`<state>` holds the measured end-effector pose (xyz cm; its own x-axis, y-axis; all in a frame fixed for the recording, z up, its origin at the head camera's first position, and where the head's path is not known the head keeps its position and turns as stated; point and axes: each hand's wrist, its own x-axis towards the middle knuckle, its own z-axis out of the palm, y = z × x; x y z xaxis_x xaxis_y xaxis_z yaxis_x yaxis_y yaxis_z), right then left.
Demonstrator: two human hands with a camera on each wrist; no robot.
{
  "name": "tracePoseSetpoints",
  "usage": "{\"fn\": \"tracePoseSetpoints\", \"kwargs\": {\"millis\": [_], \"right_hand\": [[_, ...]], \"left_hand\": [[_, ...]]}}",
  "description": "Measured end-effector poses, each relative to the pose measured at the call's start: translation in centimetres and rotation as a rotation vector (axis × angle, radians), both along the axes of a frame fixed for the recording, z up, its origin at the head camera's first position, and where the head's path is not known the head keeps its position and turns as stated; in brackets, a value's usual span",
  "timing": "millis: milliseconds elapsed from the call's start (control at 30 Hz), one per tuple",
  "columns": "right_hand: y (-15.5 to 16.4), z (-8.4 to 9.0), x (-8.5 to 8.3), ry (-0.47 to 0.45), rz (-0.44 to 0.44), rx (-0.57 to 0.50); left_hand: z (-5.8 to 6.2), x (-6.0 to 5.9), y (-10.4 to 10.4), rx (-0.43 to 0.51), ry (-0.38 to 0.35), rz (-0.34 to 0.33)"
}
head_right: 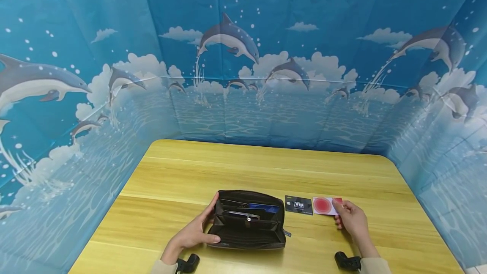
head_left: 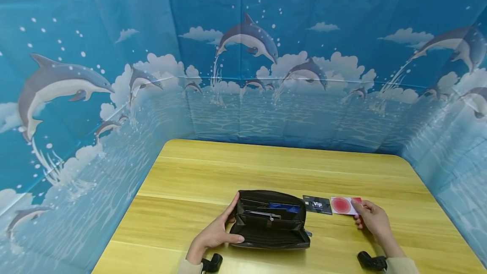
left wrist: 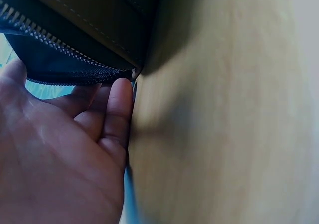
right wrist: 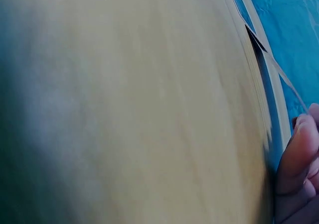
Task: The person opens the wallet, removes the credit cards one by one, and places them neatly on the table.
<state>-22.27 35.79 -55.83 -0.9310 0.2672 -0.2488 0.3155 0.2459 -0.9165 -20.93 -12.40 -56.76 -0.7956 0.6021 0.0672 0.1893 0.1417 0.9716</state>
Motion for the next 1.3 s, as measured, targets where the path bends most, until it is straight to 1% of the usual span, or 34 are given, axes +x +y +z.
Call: {"fn": "tracePoseSetpoints", "kwargs": {"millis": [133,333,433,533,600,700,767,900,1000,1100,1300], "right_hand": [[0.1,-0.1,-0.1,-0.019,-0.003,0.104],[0.0,-0.1,-0.3,-0.012,-0.026,0.249],[0.1,0.0,-0.3,-0.012,-0.023,0.319],[0.2,0.4,-0.3,-0.02,0.001,0.403],[0.3,0.8,-0.2,-0.027,0.016,0.461],[0.5,1.1,-0.2,-0.031,0.039,0.572],[0.5,1.2,-0.3,-0.014,0.064,0.644],[0.5,1.4,-0.5,0.038,0.134,0.76],[0.5,1.5,-0.6,0.055,0.182,0.811],[0.4,1.7,-0.7,0.048,0.209,0.853],[0.3,1.8,-0.9,0.018,0.244,0.888]], "left_hand": [[0.1,-0.1,0.0,0.004,0.007,-0.003],[0.2,-0.2,-0.1,0.002,0.011,-0.003],[0.2,-0.3,-0.1,-0.001,0.007,-0.002],[0.2,-0.2,-0.1,-0.001,0.007,0.001],[0.2,-0.2,-0.1,0.007,0.019,0.003],[0.2,-0.2,-0.2,0.013,0.033,0.005],[0.2,-0.2,-0.2,0.017,0.036,0.005],[0.3,-0.2,-0.2,0.003,0.004,0.003],[0.3,-0.2,-0.2,0.002,-0.009,0.001],[0.3,-0.2,-0.2,0.002,-0.01,0.001],[0.3,-0.2,-0.3,0.008,-0.031,-0.004]]}}
